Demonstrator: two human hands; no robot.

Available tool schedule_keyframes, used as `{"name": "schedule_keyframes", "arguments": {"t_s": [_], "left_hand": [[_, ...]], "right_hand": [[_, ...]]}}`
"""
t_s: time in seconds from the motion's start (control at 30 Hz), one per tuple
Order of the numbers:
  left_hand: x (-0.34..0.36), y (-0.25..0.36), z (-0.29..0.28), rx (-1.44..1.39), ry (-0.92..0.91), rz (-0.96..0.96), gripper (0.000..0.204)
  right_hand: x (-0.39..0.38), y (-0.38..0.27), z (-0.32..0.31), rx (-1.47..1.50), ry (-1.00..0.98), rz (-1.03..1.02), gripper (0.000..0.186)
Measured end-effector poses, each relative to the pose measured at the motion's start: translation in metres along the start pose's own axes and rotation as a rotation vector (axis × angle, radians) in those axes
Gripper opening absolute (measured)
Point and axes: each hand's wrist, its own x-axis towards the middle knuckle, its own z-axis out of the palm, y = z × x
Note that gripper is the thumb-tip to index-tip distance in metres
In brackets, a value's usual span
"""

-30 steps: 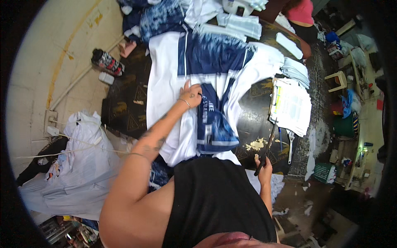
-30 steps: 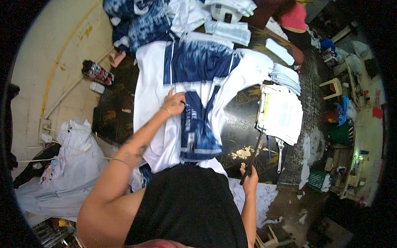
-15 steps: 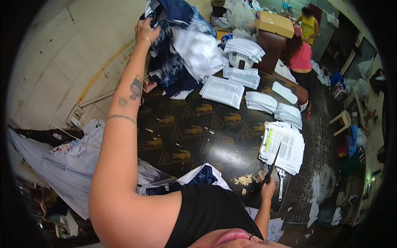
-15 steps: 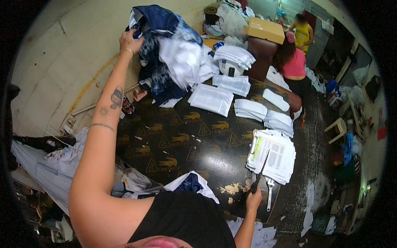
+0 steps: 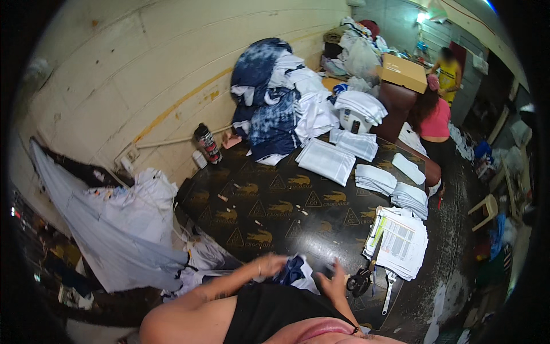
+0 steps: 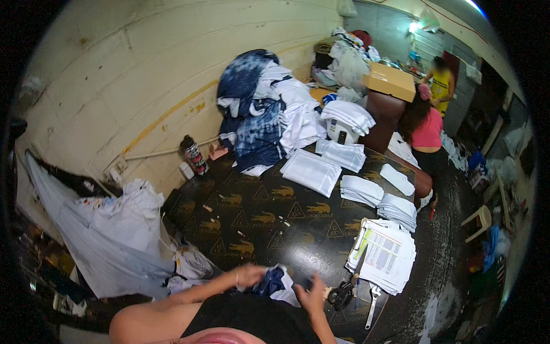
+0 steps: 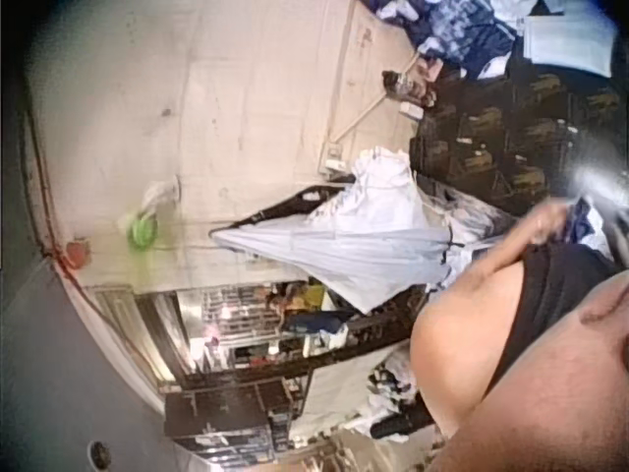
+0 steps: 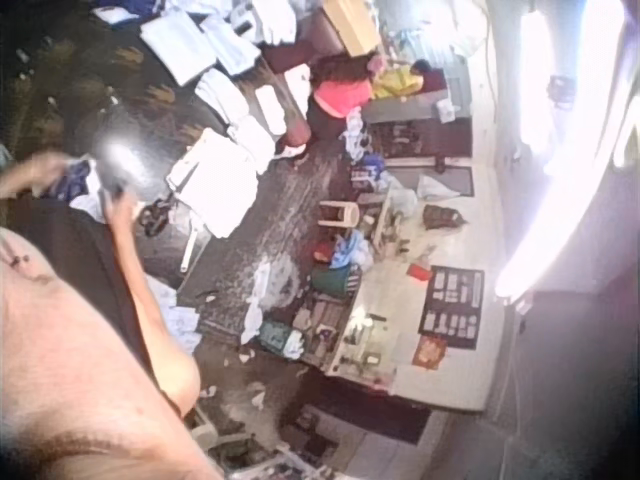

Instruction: The person repeatedly cuts the side seams of printed t-shirts using shears, then writes on a clipboard. The person handles multiple t-shirts one at a time, cutting along the side seams and stacking the cut pieces.

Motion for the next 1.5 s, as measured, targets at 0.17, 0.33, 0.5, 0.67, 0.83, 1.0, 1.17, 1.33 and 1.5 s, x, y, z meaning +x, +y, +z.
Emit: {"name": "schedule_keyframes", "arguments": {"t_s": [0.17,0.33,0.5,0.67,0.83,1.0,1.17,1.33,1.5], "left_hand": [[0.087,0.105,-0.169,0.135,1.097,0.377,0.009],[0.06,0.165,-0.212,0.202,0.486,0.415,0.114],[-0.02,0.199,-0.318,0.838,0.835,0.157,0.05],[-0.076,0.15,-0.483,0.635,1.368,0.369,0.04],[0.088,0.013,-0.414,0.265,0.909,0.043,0.06],[0.089,-0.097,-0.159,0.621,0.621,-0.094,0.079],[-0.078,-0.197,-0.058,0.462,0.469,-0.468,0.074],[-0.139,-0.201,-0.046,0.361,0.237,-1.124,0.096],[-0.007,-0.193,-0.104,0.269,-0.196,-0.997,0.104]], "right_hand": [[0.079,-0.136,0.013,0.14,-0.79,-0.21,0.072],[0.24,-0.239,-0.216,-0.276,-0.39,-0.555,0.046],[0.199,-0.298,-0.389,-0.215,0.318,-1.134,0.047],[0.127,-0.307,-0.4,-0.247,-0.339,-0.804,0.033],[0.237,-0.202,-0.32,-0.592,-0.049,-0.33,0.027],[0.165,-0.047,-0.095,-0.762,-0.202,-0.192,0.057],[-0.048,0.028,-0.005,-0.833,-0.473,0.04,0.069],[-0.118,-0.003,0.001,-0.564,-0.411,0.262,0.07],[0.074,-0.029,0.022,-0.801,-0.888,-0.342,0.079]]}}
